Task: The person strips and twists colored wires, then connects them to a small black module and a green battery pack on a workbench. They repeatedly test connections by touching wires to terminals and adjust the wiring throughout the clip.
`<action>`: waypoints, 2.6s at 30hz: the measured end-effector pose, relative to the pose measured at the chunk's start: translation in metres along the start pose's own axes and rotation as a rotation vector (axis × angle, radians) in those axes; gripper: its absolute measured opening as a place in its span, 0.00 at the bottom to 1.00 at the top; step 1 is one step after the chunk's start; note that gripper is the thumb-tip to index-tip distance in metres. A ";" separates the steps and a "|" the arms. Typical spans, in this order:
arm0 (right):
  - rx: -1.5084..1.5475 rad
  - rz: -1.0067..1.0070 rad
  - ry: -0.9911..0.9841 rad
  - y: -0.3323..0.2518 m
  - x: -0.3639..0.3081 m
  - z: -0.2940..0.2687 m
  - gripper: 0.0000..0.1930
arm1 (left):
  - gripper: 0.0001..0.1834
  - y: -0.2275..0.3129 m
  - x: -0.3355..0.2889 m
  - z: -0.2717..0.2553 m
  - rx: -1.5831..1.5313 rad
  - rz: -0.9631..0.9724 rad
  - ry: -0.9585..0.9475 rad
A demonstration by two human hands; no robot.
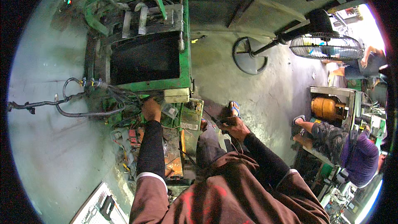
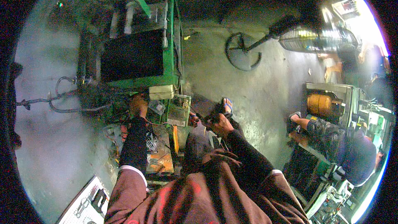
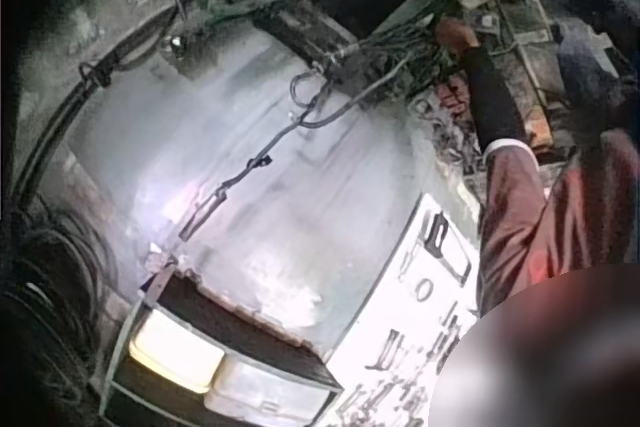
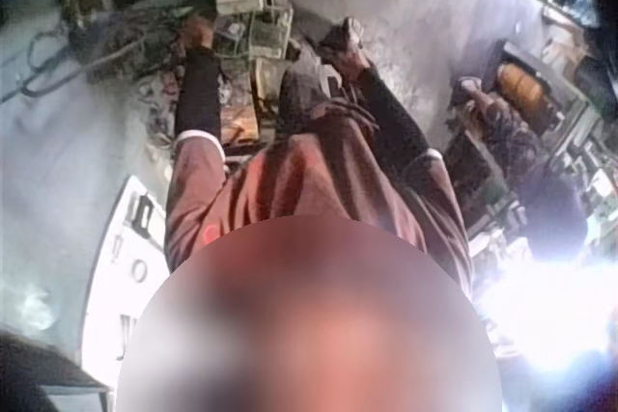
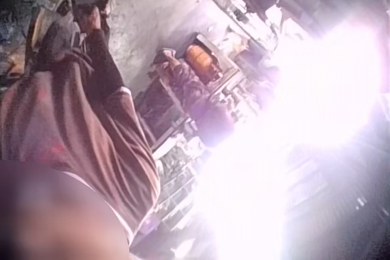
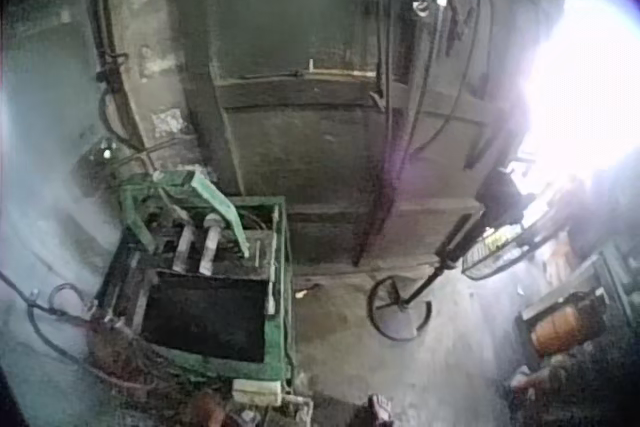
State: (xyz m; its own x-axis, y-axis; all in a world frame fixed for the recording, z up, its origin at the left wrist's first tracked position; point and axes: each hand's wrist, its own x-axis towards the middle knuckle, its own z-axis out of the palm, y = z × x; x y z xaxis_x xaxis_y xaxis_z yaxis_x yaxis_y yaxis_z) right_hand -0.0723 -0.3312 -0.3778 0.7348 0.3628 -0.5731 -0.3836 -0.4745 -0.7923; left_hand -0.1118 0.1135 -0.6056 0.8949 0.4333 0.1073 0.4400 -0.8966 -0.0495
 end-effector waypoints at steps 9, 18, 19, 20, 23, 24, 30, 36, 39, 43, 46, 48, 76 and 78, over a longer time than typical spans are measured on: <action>0.154 -0.103 -0.132 0.002 0.034 0.012 0.09 | 0.10 0.008 0.012 -0.057 -0.183 -0.031 -0.119; 0.180 0.218 -0.204 -0.008 0.044 0.014 0.15 | 0.10 0.011 0.007 -0.046 -0.085 0.076 0.033; 0.255 0.316 -0.184 -0.011 0.043 0.014 0.15 | 0.10 0.011 0.008 -0.047 -0.116 0.073 0.090; 0.289 0.363 -0.161 -0.013 0.042 0.015 0.15 | 0.11 0.011 0.008 -0.047 -0.145 0.070 0.146; 0.373 0.459 -0.156 -0.017 0.040 0.014 0.14 | 0.10 0.010 0.008 -0.055 -0.290 0.012 0.061; 0.378 0.473 -0.164 -0.017 0.040 0.014 0.13 | 0.10 0.011 0.008 -0.058 -0.363 -0.027 0.052; 0.421 0.383 -0.165 -0.001 0.044 0.017 0.12 | 0.07 0.024 0.013 -0.074 -0.220 0.050 0.234; 0.358 0.454 -0.117 -0.011 0.031 0.009 0.12 | 0.07 0.023 0.013 -0.081 -0.261 -0.042 -0.078; 0.361 0.518 -0.136 -0.017 0.013 -0.007 0.15 | 0.09 0.031 -0.002 -0.093 -0.288 -0.163 -0.062; 0.483 0.501 -0.154 -0.003 -0.022 -0.043 0.14 | 0.15 0.045 -0.051 -0.127 -0.873 -0.430 -0.180; 0.438 0.496 -0.035 0.014 -0.043 -0.061 0.14 | 0.16 0.042 -0.097 -0.163 -1.462 -0.948 -0.525; 0.505 0.408 -0.033 0.022 -0.055 -0.073 0.14 | 0.15 0.039 -0.113 -0.185 -1.676 -1.213 -0.692; 0.660 0.794 0.097 0.196 0.045 -0.130 0.17 | 0.19 0.212 -0.139 -0.218 -0.802 -0.748 -0.648; 0.771 0.730 0.023 0.185 0.046 -0.135 0.18 | 0.20 0.219 -0.130 -0.218 -0.758 -0.774 -0.645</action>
State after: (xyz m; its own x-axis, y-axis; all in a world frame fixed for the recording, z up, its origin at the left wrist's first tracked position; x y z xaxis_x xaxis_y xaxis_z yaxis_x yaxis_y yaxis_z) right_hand -0.0345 -0.5103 -0.5223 0.1911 0.1760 -0.9657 -0.9810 0.0686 -0.1816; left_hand -0.1479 -0.1593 -0.4141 0.3898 0.6420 -0.6602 0.9023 -0.1231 0.4131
